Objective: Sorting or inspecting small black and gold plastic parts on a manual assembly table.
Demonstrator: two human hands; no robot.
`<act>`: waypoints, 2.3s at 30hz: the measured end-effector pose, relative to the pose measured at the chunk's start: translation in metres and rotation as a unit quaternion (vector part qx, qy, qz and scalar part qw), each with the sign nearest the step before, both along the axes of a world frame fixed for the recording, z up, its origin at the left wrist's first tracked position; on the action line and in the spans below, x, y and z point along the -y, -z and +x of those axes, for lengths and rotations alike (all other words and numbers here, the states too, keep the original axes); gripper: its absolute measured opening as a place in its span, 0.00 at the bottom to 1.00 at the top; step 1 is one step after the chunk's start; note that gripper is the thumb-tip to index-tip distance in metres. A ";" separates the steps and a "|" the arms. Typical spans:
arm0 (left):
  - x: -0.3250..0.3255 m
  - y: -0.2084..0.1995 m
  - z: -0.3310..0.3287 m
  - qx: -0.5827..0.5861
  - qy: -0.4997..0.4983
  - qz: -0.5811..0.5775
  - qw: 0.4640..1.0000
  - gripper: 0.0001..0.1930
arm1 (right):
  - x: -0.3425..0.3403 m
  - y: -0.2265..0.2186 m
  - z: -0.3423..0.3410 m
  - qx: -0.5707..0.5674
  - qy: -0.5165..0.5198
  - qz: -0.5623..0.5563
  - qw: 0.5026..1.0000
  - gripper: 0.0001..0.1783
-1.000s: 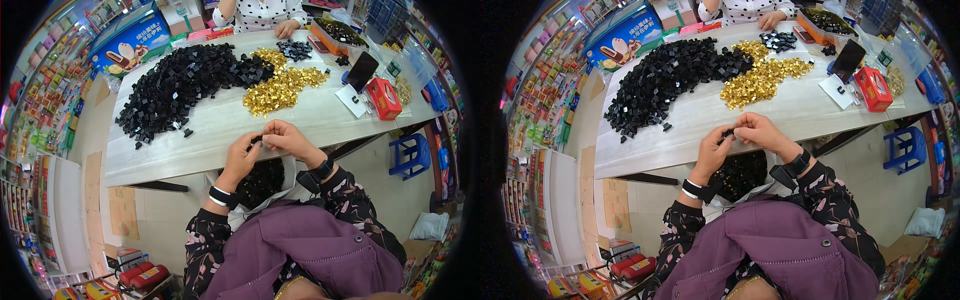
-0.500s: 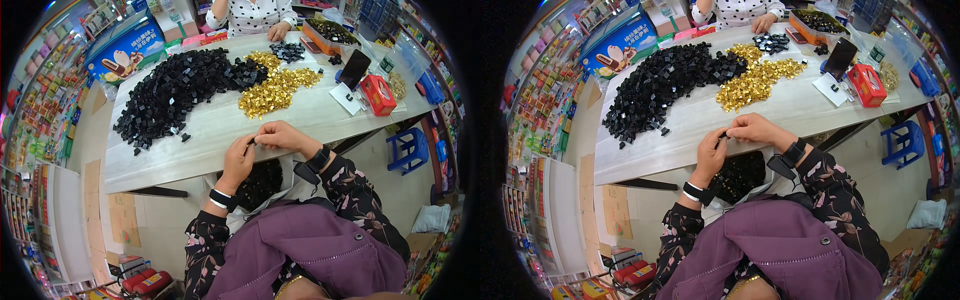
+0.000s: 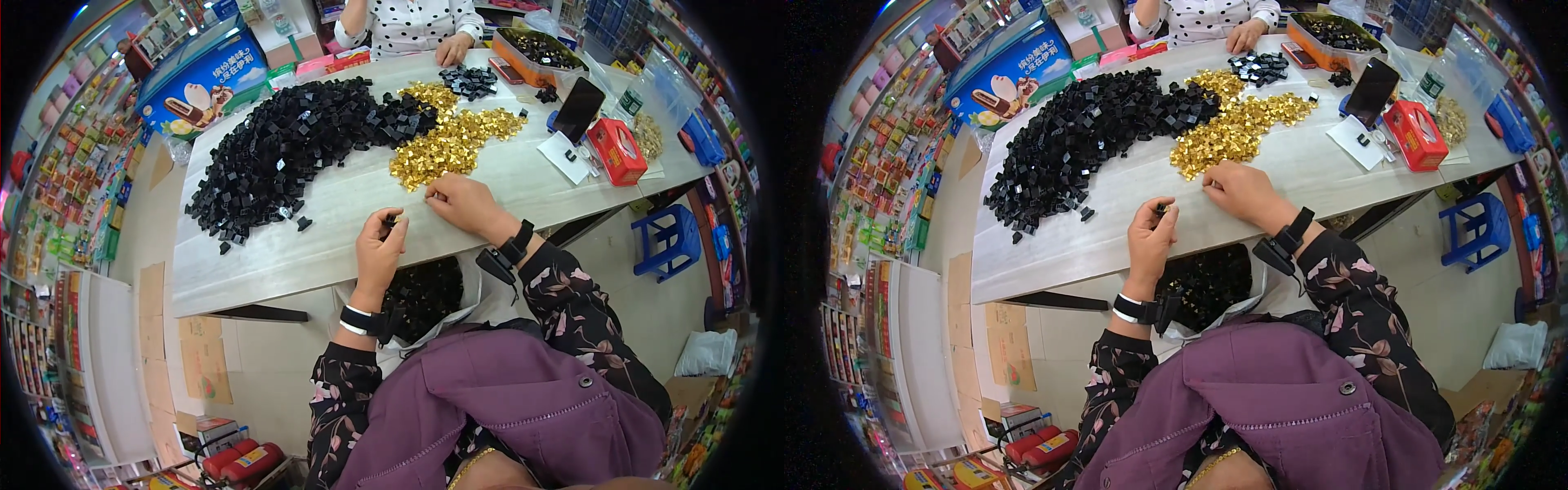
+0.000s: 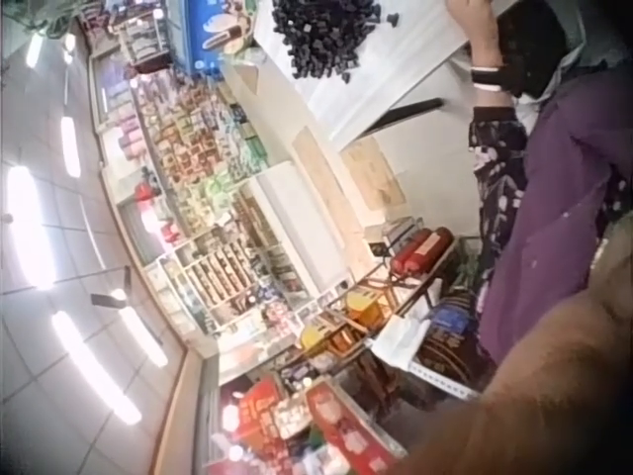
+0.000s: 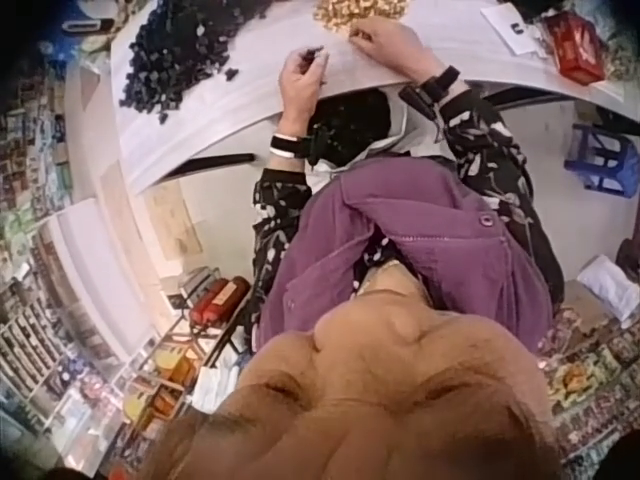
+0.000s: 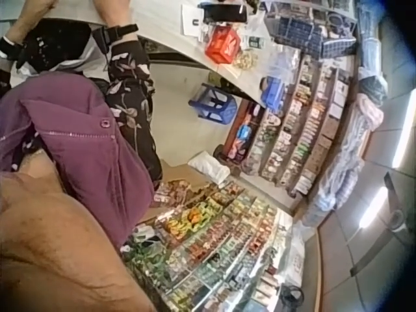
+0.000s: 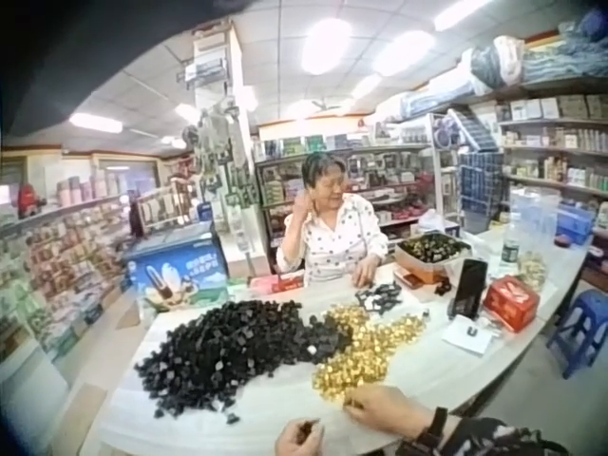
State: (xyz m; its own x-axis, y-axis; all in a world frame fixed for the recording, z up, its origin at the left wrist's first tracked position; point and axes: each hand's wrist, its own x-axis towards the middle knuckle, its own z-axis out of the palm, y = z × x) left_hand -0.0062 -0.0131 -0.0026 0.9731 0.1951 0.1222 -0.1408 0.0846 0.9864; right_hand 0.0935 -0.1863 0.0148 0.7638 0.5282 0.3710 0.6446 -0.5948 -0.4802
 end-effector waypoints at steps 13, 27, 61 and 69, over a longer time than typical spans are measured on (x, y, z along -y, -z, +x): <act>0.007 -0.002 -0.002 0.031 -0.004 0.001 1.000 0.13 | -0.001 0.000 0.000 0.033 -0.019 -0.028 0.999 0.10; 0.014 -0.001 -0.003 0.027 0.011 0.103 0.994 0.12 | -0.011 -0.005 -0.025 -0.454 -0.125 0.331 0.818 0.10; 0.009 0.004 -0.007 0.093 0.021 0.149 0.984 0.10 | -0.003 -0.015 -0.018 -0.496 -0.120 0.177 0.842 0.14; -0.086 -0.008 -0.005 0.009 -0.071 -0.028 0.997 0.08 | -0.007 -0.003 0.006 -0.245 -0.028 0.129 0.960 0.11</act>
State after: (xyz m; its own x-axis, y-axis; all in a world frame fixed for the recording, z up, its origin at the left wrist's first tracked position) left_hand -0.0113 0.0731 0.0052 0.9329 0.3380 0.1241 -0.1726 0.1175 0.9780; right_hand 0.0990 -0.1794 0.0182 0.8536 0.5117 0.0977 0.3301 -0.3863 -0.8613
